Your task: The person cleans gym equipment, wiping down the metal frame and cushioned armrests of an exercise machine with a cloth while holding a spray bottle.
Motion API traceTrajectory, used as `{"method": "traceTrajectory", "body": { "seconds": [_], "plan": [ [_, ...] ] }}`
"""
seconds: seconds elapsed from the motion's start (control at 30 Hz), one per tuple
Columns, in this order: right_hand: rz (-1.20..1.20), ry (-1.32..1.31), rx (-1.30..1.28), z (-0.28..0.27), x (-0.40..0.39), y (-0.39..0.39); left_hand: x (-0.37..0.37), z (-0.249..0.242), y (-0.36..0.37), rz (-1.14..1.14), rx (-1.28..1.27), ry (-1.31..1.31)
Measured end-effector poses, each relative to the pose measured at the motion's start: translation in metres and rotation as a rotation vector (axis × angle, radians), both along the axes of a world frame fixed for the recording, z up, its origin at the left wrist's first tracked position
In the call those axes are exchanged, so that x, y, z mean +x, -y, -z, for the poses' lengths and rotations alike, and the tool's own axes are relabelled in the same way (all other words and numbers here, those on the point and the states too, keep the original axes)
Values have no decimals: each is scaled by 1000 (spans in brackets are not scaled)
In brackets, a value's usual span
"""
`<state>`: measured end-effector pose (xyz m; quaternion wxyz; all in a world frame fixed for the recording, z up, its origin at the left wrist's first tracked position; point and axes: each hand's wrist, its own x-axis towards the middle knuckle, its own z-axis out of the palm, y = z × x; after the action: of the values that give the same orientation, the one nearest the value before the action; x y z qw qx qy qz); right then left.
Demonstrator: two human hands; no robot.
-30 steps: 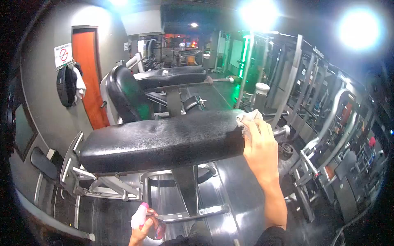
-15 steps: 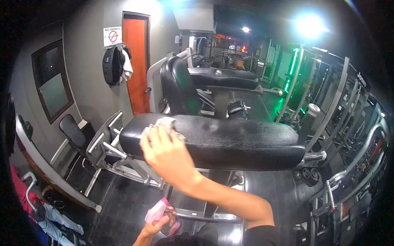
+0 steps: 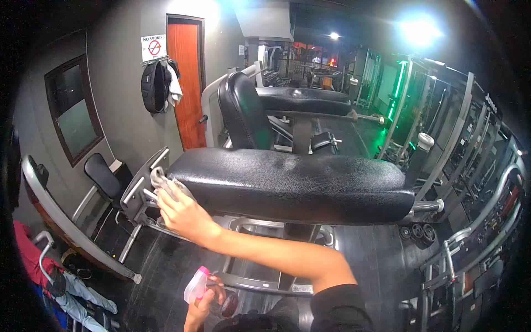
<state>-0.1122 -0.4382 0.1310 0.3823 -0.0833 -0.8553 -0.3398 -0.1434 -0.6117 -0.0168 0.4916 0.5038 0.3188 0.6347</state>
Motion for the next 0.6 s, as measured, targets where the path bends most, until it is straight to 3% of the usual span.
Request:
{"method": "traceTrajectory", "body": {
  "seconds": [0.17,0.6],
  "plan": [
    [4,159,-18,-1,50,6,5,-5,-3,22,-20,0],
    [161,200,77,-11,180,25,16,7,-16,199,-4,-3]
  ]
}}
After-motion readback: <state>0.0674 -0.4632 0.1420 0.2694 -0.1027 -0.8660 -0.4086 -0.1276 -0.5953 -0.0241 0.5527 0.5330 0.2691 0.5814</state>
